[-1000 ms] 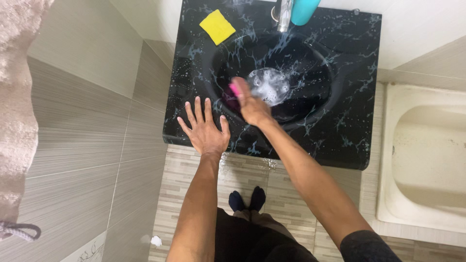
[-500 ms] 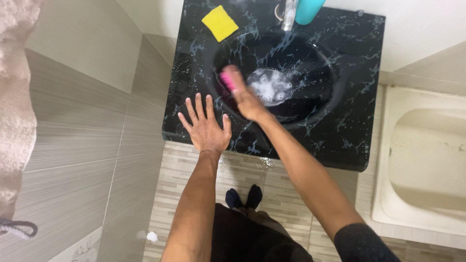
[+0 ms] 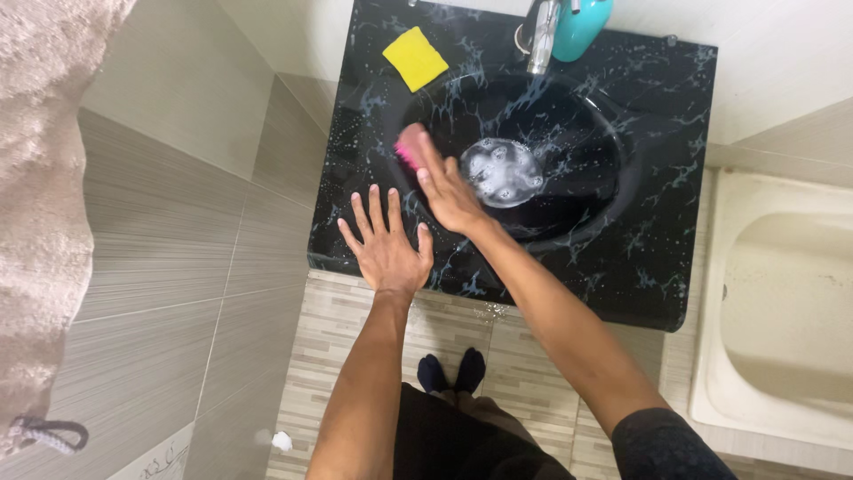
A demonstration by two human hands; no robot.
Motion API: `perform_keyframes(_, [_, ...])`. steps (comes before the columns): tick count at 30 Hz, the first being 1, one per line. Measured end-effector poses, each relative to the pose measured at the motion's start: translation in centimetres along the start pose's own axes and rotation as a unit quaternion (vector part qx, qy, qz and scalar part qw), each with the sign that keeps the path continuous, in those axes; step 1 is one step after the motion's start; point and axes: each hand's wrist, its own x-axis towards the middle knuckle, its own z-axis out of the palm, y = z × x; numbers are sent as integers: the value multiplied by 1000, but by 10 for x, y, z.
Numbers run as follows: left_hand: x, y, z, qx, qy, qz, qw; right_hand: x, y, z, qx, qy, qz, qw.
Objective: The person cleans a black marble sink using a pink scrubbing brush and a yellow sponge, applying soap and scrubbing the interior surface of the basin.
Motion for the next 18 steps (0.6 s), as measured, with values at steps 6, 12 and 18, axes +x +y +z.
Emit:
perform_keyframes(6, [-1, -1, 2, -7, 5, 4, 1000, 33, 18, -14, 0, 56, 106, 993])
perform_keyframes(12, [-1, -2, 0, -18, 6, 5, 1000, 23, -14, 1, -7, 89, -9, 996])
perform_keyframes(18, [0, -3, 2, -17, 14, 10, 1000, -44, -53, -36, -26, -62, 54, 996])
